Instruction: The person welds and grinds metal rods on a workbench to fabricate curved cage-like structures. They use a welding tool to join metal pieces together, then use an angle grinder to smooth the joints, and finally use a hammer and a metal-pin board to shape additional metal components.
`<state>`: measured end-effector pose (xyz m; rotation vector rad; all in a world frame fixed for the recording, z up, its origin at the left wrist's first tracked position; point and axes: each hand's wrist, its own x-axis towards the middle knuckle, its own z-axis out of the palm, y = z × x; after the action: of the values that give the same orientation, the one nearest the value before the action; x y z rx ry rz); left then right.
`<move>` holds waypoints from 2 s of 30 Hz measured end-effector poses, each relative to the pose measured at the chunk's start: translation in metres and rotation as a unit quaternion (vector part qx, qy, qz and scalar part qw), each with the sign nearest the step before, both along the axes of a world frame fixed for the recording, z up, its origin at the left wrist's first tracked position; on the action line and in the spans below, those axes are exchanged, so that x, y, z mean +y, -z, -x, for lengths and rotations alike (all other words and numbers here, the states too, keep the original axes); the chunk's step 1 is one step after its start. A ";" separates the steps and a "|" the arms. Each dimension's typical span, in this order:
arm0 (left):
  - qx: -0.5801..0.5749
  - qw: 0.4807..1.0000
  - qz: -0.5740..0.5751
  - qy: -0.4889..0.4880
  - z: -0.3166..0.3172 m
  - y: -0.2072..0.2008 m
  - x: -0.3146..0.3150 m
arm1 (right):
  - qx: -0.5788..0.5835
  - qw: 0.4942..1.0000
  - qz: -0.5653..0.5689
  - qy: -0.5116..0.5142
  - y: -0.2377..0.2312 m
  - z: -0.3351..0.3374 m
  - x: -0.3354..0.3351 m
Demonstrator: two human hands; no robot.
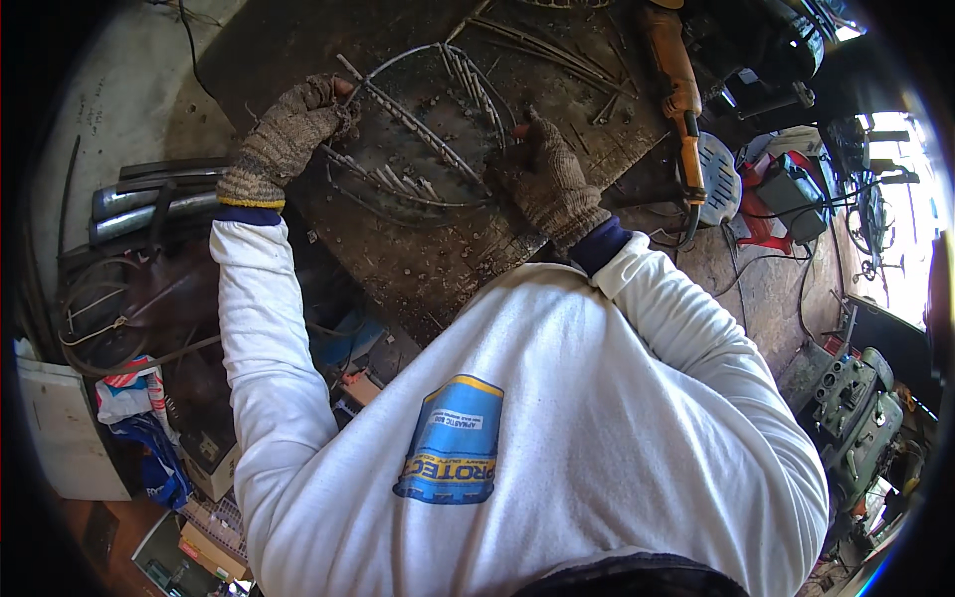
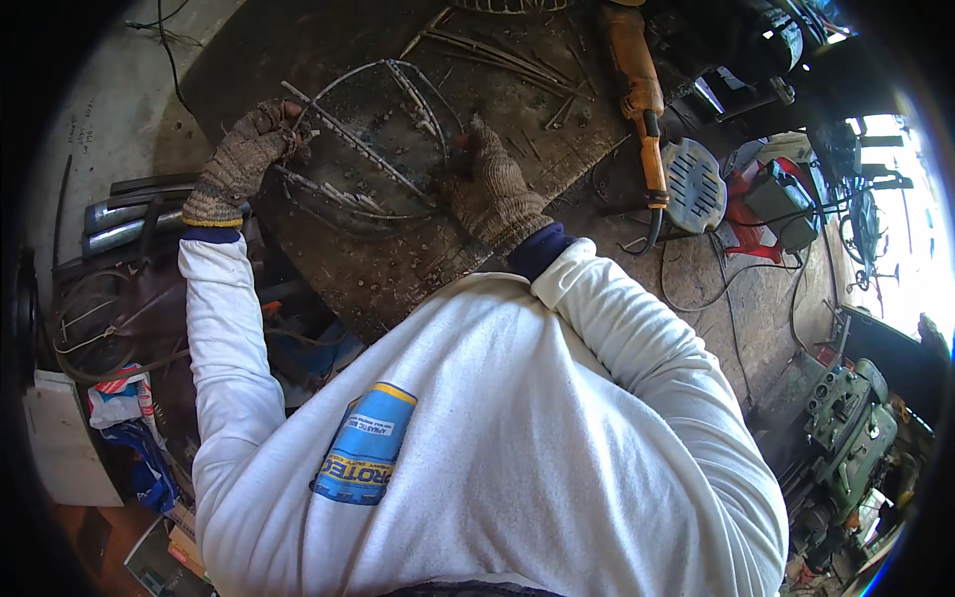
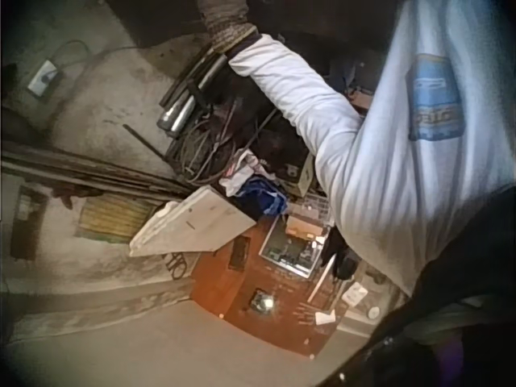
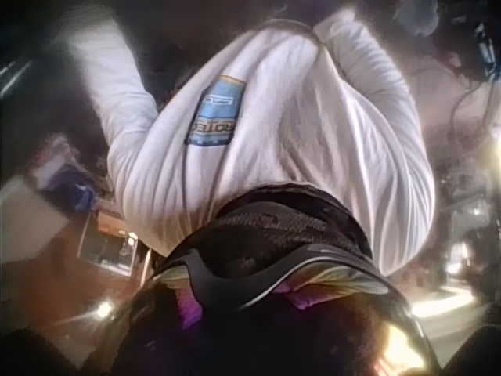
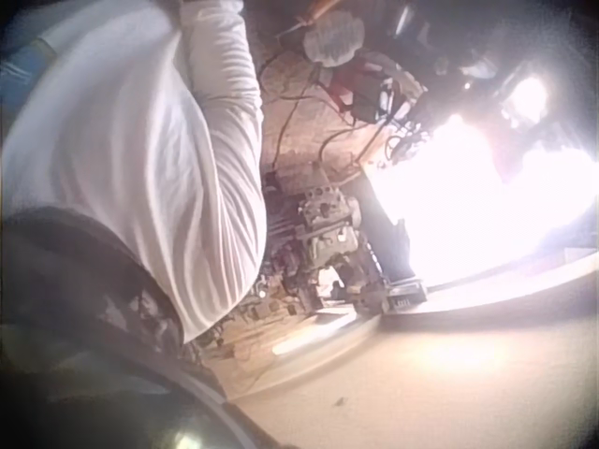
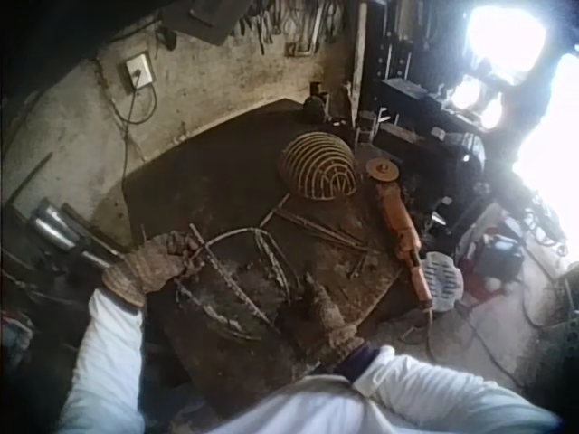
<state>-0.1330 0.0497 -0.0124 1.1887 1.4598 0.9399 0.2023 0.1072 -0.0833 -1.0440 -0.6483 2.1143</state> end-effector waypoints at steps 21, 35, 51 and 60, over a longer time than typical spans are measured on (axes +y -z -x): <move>-0.077 0.958 -0.235 -0.143 -0.049 -0.150 -0.016 | 0.120 0.986 -0.117 0.007 -0.140 -0.017 0.024; -0.069 0.814 -0.355 -0.455 0.055 -0.121 0.010 | -0.072 0.972 -0.221 -0.047 0.023 -0.135 0.001; -0.186 0.754 -0.148 -0.613 0.076 0.007 0.024 | -0.163 0.960 -0.215 -0.069 0.016 -0.134 -0.028; -0.207 0.773 -0.174 -0.574 0.101 0.054 0.021 | -0.199 0.948 -0.236 -0.076 0.005 -0.127 -0.029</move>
<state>-0.2336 0.0709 -0.0666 0.1098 1.6139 2.2108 0.3298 0.0779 -0.0881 -1.1719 -1.3931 1.7413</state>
